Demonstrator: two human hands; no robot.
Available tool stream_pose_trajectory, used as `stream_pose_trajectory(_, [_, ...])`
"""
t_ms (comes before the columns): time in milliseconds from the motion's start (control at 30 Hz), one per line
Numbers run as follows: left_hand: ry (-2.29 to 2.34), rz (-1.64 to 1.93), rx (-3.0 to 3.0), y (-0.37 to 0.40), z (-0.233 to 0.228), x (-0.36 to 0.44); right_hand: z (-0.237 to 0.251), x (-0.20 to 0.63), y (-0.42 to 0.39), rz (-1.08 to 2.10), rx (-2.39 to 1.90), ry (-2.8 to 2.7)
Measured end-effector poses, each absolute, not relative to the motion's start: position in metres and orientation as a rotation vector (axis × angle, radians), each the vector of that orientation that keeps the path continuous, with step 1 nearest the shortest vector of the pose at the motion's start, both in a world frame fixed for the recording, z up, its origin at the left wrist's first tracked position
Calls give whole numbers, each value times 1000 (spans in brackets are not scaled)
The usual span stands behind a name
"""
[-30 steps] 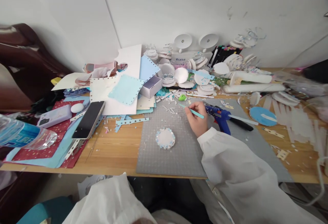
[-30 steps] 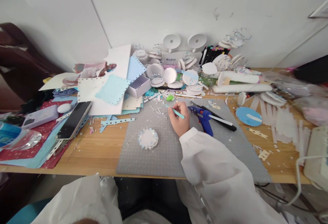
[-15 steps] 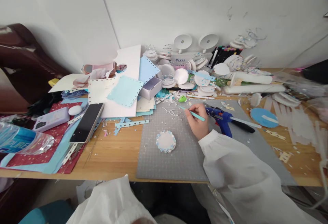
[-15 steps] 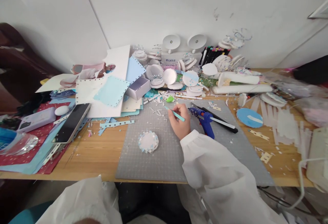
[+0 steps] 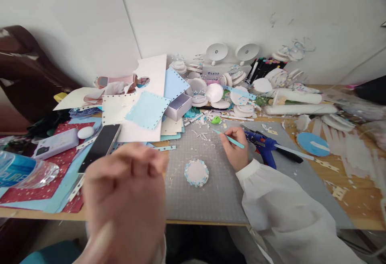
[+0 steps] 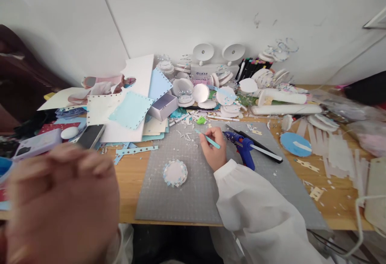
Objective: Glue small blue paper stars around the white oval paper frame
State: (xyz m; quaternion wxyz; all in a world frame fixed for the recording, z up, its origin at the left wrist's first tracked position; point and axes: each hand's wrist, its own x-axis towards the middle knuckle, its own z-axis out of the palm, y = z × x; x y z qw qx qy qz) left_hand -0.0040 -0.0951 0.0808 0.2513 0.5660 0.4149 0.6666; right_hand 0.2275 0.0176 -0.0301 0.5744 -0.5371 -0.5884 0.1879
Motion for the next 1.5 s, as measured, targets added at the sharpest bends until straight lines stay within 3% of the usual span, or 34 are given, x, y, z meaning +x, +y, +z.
stream_pose_trajectory(100, [1295,1690,1838,-40,70,-9,-32,227,18,448,-1273,-1377])
stream_pose_trajectory(333, [1945,746,2582,28,20,-54,-35,227,17,470,-1269,-1376])
stream_pose_trajectory(500, [1881,646,2652,18,25,-48,-37,228,19,482,-1268,-1369])
stream_pose_trajectory(667, [1921,928,2585,6,49,-62,-37,228,19,474,-1285,-1380])
stream_pose_trajectory(800, [2191,1809,2352,3,89,-91,-37,228,20,445,-1291,-1398])
stream_pose_trajectory(933, [2213,2139,2341,2,108,-99,-35,226,19,398,-1294,-1439])
stream_pose_trajectory(1000, [2046,1920,2505,6,95,-93,-33,226,18,358,-1298,-1471])
stream_pose_trajectory(1133, [1799,949,2729,25,41,-80,-30,226,17,254,-1318,-1573])
stream_pose_trajectory(1200, [1825,714,2741,35,19,-78,-29,226,16,208,-1329,-1653])
stream_pose_trajectory(1500, [1786,639,2824,39,13,-85,-23,224,15,64,-1408,-1864])
